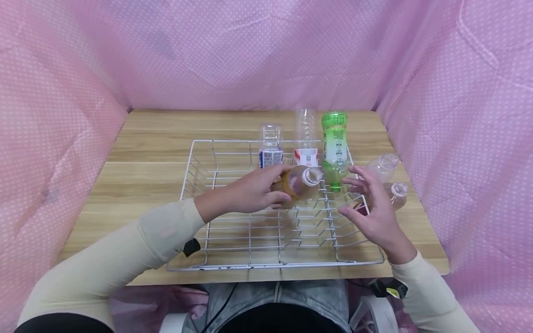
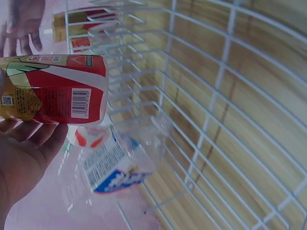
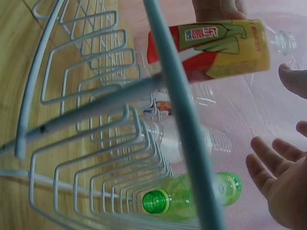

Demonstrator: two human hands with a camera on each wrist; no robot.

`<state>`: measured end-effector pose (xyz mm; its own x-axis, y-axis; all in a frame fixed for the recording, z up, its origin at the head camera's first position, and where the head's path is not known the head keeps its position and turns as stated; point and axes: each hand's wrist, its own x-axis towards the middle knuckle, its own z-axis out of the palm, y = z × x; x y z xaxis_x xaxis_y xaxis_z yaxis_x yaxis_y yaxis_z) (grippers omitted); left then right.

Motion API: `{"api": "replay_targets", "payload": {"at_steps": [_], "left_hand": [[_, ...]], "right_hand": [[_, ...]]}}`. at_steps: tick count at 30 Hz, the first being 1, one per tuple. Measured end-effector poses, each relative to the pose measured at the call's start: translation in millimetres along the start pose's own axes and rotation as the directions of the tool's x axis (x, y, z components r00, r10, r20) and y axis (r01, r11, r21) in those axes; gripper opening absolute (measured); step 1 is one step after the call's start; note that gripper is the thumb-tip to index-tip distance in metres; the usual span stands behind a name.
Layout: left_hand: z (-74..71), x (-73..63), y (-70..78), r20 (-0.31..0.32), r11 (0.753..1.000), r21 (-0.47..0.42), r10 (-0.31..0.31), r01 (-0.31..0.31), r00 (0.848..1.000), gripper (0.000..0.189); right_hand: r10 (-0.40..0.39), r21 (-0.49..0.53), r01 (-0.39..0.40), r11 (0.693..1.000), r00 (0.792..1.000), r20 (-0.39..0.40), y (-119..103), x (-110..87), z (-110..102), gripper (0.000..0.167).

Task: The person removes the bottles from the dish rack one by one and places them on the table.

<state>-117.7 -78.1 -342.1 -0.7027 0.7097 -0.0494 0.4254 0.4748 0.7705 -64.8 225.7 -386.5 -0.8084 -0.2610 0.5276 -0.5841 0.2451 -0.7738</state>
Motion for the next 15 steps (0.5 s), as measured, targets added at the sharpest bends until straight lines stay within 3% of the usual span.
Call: {"api": "replay_targets", "payload": {"at_steps": [3,6,15], "left_hand": [[4.1,3.1,2.6,0.009,0.994,-0.099,0.036,-0.035,0.999,0.061],[7.9,5.2,4.9,0.019,0.988,-0.144,0.064,-0.061,0.998,0.061],[13.1,9.0,11.3,0.052,0.99,-0.117,0.091,-0.084,0.995,0.058]], "right_hand": [[0.063,-0.019,-0.062,0.998,0.996,0.058,-4,3.6,5,0.101],[0.067,-0.032,-0.064,0.997,0.992,0.102,-6,6.8,9,0.102],[0.058,-0.061,-0.05,0.997,0.99,0.131,-6,8.0,15,0.103]]}}
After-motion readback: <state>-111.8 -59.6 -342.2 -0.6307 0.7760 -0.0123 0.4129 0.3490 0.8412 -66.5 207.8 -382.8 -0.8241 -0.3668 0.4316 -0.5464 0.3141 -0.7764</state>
